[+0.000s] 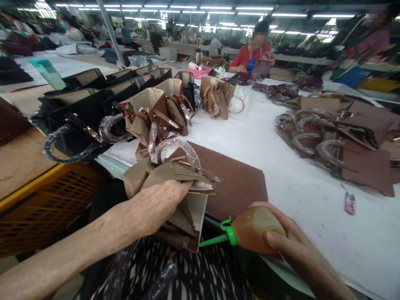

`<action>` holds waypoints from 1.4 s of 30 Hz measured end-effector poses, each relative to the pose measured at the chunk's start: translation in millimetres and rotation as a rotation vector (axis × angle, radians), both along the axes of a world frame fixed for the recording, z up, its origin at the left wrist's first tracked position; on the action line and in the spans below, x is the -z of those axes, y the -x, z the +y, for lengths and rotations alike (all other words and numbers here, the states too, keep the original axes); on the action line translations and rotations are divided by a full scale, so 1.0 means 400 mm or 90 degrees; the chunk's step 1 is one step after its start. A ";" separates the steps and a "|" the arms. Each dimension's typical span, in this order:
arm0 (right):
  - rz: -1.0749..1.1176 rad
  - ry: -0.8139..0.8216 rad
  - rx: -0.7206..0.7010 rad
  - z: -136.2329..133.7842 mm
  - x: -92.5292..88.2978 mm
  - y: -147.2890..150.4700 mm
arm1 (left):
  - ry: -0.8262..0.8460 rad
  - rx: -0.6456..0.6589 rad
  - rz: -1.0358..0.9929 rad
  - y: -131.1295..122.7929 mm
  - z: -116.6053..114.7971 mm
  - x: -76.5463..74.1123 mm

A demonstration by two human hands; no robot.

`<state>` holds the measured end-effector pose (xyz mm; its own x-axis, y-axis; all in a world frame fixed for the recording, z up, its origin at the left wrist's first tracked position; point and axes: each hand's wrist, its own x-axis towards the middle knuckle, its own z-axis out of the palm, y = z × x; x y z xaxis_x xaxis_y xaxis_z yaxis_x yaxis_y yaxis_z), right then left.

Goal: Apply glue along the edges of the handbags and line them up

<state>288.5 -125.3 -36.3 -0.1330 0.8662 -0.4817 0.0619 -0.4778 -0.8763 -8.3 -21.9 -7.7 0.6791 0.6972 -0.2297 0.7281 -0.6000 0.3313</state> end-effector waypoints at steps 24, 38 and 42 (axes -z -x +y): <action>0.080 0.070 0.178 -0.061 0.028 0.042 | -0.053 -0.016 -0.008 0.008 -0.009 0.018; -0.079 -0.003 0.187 -0.075 -0.030 0.060 | -0.032 0.023 -0.008 -0.010 0.031 -0.032; -0.166 -0.106 0.163 -0.028 -0.020 0.053 | -0.003 0.042 -0.029 -0.010 0.042 -0.051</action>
<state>267.5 -136.4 -28.4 0.2048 0.9245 -0.3214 0.1896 -0.3596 -0.9137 -4.2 -5.2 12.6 0.7333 0.6516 -0.1942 0.6710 -0.6476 0.3610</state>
